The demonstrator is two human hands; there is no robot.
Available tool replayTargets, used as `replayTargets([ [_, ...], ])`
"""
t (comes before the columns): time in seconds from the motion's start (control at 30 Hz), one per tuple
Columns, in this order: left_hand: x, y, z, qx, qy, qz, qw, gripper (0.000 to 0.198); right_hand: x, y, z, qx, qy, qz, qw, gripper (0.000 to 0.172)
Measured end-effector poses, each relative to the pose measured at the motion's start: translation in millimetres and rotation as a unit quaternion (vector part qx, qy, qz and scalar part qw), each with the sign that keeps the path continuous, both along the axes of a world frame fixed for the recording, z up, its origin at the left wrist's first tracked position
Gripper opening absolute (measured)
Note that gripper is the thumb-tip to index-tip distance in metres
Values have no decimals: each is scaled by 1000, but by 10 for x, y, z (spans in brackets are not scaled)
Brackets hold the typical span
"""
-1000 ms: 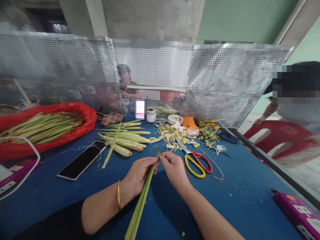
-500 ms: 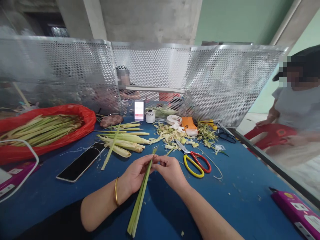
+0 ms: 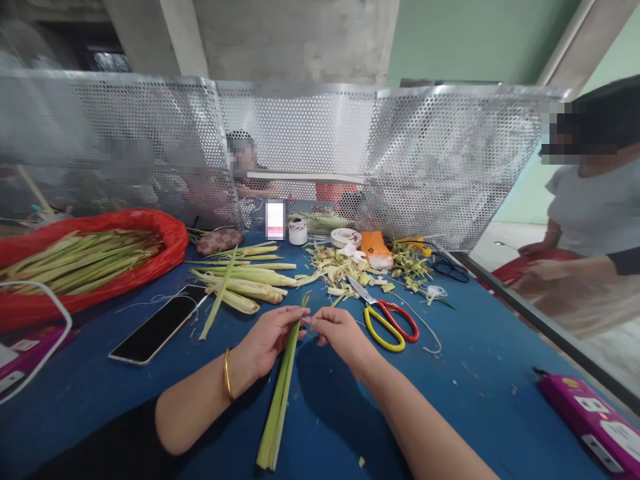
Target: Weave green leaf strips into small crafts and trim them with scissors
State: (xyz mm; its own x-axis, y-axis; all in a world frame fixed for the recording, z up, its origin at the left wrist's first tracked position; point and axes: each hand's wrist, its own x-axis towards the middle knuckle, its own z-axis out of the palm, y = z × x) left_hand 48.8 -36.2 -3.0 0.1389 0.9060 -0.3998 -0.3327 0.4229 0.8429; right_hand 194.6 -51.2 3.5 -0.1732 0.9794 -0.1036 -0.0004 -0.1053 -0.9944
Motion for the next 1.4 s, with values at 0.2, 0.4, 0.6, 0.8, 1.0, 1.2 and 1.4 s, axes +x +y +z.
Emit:
replayTargets([
  [0.2,-4,-21,36,70,173,-51,981,18,1,-13,35,-14,63,-42,997,12],
  [0.4,-85,49,-24,231,361,-83,900,8,-2,29,-44,-33,57,-31,997,13],
  [0.6,-53,58,-67,278,295,-174,897,15,29,57,-50,-46,67,-26,996,16],
  [0.8,-48,84,-172,308,332,-202,868,16,31,63,-68,-61,79,-11,995,17],
  [1.0,-31,68,-112,268,304,-157,901,16,52,103,-121,-72,81,-17,994,19],
  [1.2,-16,49,-26,201,229,-148,941,18,41,128,-151,-73,57,-14,996,22],
  [1.4,-37,63,-43,194,193,-177,945,25,26,114,-146,-56,27,-7,998,27],
])
